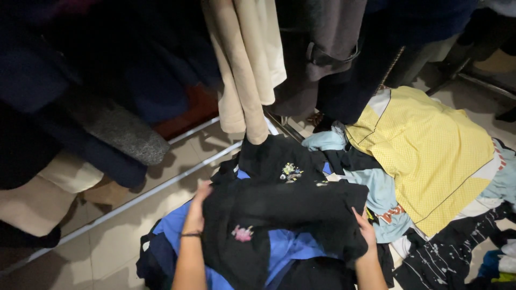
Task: The person sits on the floor and uses a handheld blue tagger to attach tags to the collars of several shirts. They handle a blue polo shirt, a black t-shirt, and a yellow shirt, applying tags to each before placing them aside.
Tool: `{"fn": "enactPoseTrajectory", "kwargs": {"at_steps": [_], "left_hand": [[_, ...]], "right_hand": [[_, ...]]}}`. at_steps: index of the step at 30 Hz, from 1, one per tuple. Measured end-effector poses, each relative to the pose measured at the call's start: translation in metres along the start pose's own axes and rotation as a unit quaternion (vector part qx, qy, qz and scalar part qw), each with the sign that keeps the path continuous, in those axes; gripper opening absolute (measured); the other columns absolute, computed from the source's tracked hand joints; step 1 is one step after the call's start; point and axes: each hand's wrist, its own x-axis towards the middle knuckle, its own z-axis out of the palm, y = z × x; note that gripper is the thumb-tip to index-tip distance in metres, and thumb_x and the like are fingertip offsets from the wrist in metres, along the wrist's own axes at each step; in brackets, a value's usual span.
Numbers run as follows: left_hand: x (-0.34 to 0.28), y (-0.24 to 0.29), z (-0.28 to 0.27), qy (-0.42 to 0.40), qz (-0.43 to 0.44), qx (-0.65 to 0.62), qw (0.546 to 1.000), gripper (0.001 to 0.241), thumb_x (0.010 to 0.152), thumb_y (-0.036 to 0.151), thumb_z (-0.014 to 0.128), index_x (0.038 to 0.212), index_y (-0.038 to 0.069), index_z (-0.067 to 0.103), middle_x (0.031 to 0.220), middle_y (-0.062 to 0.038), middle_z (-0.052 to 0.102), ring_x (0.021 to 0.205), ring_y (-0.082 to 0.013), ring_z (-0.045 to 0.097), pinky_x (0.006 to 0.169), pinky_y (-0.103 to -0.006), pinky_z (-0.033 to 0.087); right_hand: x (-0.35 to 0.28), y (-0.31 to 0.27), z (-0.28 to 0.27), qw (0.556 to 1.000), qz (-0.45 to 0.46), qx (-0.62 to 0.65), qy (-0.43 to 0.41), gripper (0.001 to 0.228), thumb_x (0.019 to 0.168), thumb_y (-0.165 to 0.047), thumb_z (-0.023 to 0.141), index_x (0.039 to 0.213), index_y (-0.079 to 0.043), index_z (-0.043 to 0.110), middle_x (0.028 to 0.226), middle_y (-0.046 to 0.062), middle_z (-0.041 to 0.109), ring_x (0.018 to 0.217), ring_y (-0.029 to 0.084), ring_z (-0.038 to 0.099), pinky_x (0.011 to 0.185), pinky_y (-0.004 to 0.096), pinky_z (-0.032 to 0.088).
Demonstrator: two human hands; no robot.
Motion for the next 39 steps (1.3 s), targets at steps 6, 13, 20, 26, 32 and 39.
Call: {"fn": "enactPoseTrajectory", "kwargs": {"at_steps": [6,13,20,26,32,39], "left_hand": [[-0.037,-0.047,-0.029,-0.017,-0.074,0.311,0.947,0.078,0.085,0.049,0.065,0.150,0.011,0.046,0.155,-0.006,0.050,0.143,-0.0213,0.047,0.122,-0.0333,0.032],[-0.146,-0.083,0.075,0.016,0.231,0.518,0.824,0.074,0.060,0.052,0.089,0.120,0.022,0.058,0.121,-0.001,0.060,0.108,-0.0287,0.056,0.095,-0.0431,0.046],[-0.135,-0.133,0.077,0.032,0.085,0.637,0.765,0.110,0.065,0.066,0.094,0.148,0.028,0.034,0.163,0.001,0.022,0.152,-0.0318,0.018,0.107,-0.0732,0.033],[-0.127,-0.119,0.065,0.058,0.018,0.561,0.825,0.085,0.078,0.041,0.082,0.148,0.031,0.034,0.168,0.005,0.013,0.154,-0.0391,0.011,0.105,-0.0764,0.031],[-0.093,-0.130,0.027,0.086,0.259,0.500,0.822,0.038,0.070,-0.008,0.048,0.083,0.017,0.073,0.083,-0.007,0.074,0.084,-0.0301,0.068,0.082,-0.0413,0.051],[-0.114,-0.069,-0.018,-0.068,0.107,0.486,0.865,0.055,0.063,-0.009,0.039,0.082,0.023,0.079,0.085,0.003,0.081,0.078,-0.0175,0.074,0.068,-0.0282,0.054]], "right_hand": [[0.035,0.079,-0.037,0.990,0.144,-0.003,0.009,0.082,0.086,-0.007,0.055,0.163,-0.019,0.030,0.154,0.009,0.046,0.134,0.026,0.047,0.112,0.036,0.033],[-0.040,-0.046,0.050,0.935,0.354,0.004,0.030,0.073,0.094,-0.049,0.048,0.149,-0.002,0.052,0.147,0.018,0.059,0.133,0.031,0.056,0.113,0.042,0.043],[-0.007,0.032,-0.004,0.953,0.273,0.135,0.011,0.014,0.073,0.003,0.068,0.083,0.012,0.072,0.073,0.021,0.072,0.057,0.032,0.068,0.054,0.040,0.057],[0.010,0.115,-0.055,0.906,0.315,0.283,-0.010,0.023,0.083,-0.022,0.064,0.065,-0.008,0.063,0.058,0.006,0.064,0.051,0.023,0.065,0.047,0.033,0.054],[0.049,0.136,-0.054,0.869,0.342,0.354,0.037,0.009,0.075,-0.006,0.063,0.069,-0.010,0.058,0.066,0.006,0.064,0.062,0.019,0.065,0.072,0.037,0.062],[0.045,0.078,-0.090,0.941,0.334,0.040,0.026,0.035,0.062,0.004,0.058,0.094,0.013,0.070,0.079,0.030,0.070,0.065,0.045,0.066,0.059,0.048,0.053]]}}
